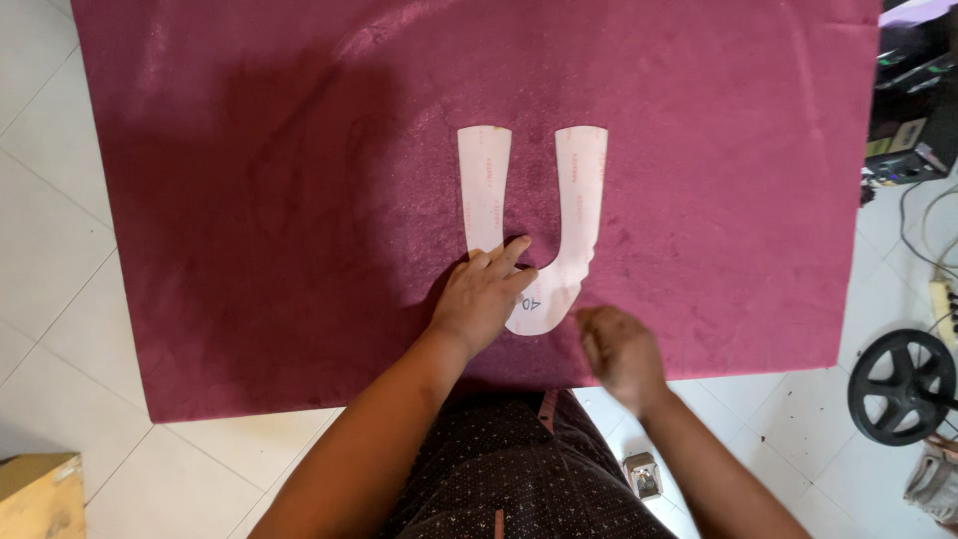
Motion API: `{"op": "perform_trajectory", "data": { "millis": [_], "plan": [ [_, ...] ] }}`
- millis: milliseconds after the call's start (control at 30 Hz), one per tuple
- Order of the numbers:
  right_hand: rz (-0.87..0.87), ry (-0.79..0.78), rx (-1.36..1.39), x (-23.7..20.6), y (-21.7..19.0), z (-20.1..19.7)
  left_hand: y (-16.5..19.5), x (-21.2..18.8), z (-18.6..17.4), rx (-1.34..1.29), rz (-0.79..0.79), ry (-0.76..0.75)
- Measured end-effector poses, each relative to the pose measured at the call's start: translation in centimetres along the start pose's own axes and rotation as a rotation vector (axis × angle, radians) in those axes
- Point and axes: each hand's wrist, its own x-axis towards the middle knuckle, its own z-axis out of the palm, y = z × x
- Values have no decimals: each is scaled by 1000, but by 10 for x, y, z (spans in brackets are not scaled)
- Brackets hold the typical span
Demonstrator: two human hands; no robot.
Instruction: The person places a U-shaped paper pattern on a large piece of maroon fabric and traces its outline with a thin stick. They then reposition the fabric and repeat the tracing process on a different section.
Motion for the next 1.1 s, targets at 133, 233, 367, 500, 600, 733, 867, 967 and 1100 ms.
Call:
{"op": "perform_trajectory", "data": {
  "millis": [133, 233, 367, 500, 600, 733, 867, 967, 1100],
  "plan": [
    [44, -128, -111, -9, -15, 5, 6, -4, 1, 3, 8, 69],
    [127, -53, -63, 6, -9, -5, 14, -7, 3, 47, -40, 32],
    [93, 80, -23, 13, 3, -31, 29, -13, 8, 65, -106, 47],
    [337, -13, 59, -5, 18, -55, 54, -24, 27, 103, -174, 64],
    [402, -102, 109, -34, 43, -76, 78, -28, 51, 136, -234, 114],
    [410, -86, 128, -82, 93, -119, 100, -31, 79, 215, -242, 292],
    [513, -114, 229, -116, 130, -168, 115, -35, 102, 100, -350, 311],
    [456, -166, 229, -118, 144, -187, 117, -30, 117, 5, -361, 530],
    [605, -261, 320, -104, 132, -184, 104, -17, 126, -277, -438, 919]
  ]
}}
